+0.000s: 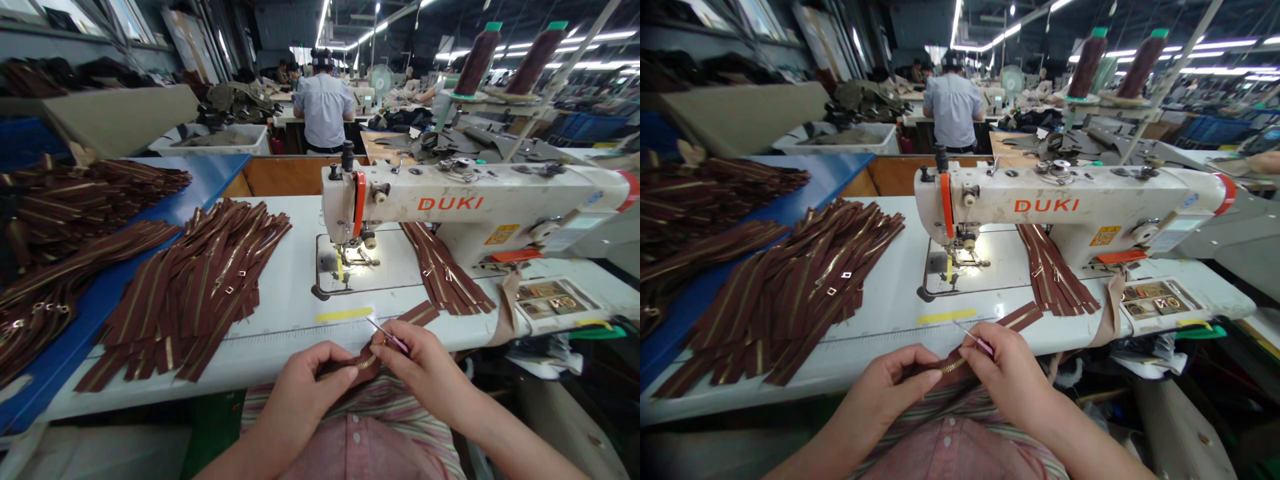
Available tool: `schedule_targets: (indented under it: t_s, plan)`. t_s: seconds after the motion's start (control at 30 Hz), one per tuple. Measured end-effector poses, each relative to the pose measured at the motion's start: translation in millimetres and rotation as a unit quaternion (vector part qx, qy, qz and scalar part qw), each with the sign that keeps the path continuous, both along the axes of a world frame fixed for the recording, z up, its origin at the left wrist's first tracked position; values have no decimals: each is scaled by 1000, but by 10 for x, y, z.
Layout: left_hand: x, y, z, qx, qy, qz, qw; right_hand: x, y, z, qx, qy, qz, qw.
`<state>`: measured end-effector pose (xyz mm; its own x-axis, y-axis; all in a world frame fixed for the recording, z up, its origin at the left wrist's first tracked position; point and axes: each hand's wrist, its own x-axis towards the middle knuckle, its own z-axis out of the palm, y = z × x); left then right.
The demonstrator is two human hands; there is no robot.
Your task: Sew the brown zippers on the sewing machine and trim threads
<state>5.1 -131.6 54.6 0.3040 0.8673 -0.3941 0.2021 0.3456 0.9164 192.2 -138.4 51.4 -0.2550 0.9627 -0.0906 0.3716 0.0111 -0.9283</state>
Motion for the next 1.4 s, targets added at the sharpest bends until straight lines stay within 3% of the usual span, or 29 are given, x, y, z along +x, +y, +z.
schedule_targets:
  t_s: [0.23, 0.43, 0.53, 0.67, 0.93, 1.1, 1.2, 1.3, 1.4]
  plan:
    - [36, -16, 29, 58, 39, -16, 997, -109, -57, 97, 45, -4, 13, 999]
    - [23, -33, 11, 73, 56, -25, 995, -141, -43, 68, 100, -59, 47, 992]
    - [8, -38, 29, 71, 59, -25, 995, -100, -38, 48, 65, -36, 40, 996]
    - [9, -32, 47, 87, 78, -17, 993, -58, -47, 12, -20, 81, 13, 996]
    - [0, -37, 25, 212, 141, -11, 967, -41, -65, -60, -71, 207, 7, 976]
    - [-49, -43, -33, 287, 159, -7, 945, 28, -38, -22, -112, 229, -33, 966]
    - [-75, -43, -78, 407, 188, -22, 894, 62, -26, -17, -103, 232, -72, 964]
    - [-111, -29, -88, 575, 234, -55, 782, 43, -31, -43, -76, 207, -67, 973]
    - [-170, -18, -93, 680, 269, -78, 678, -29, -34, -51, -53, 167, -28, 984]
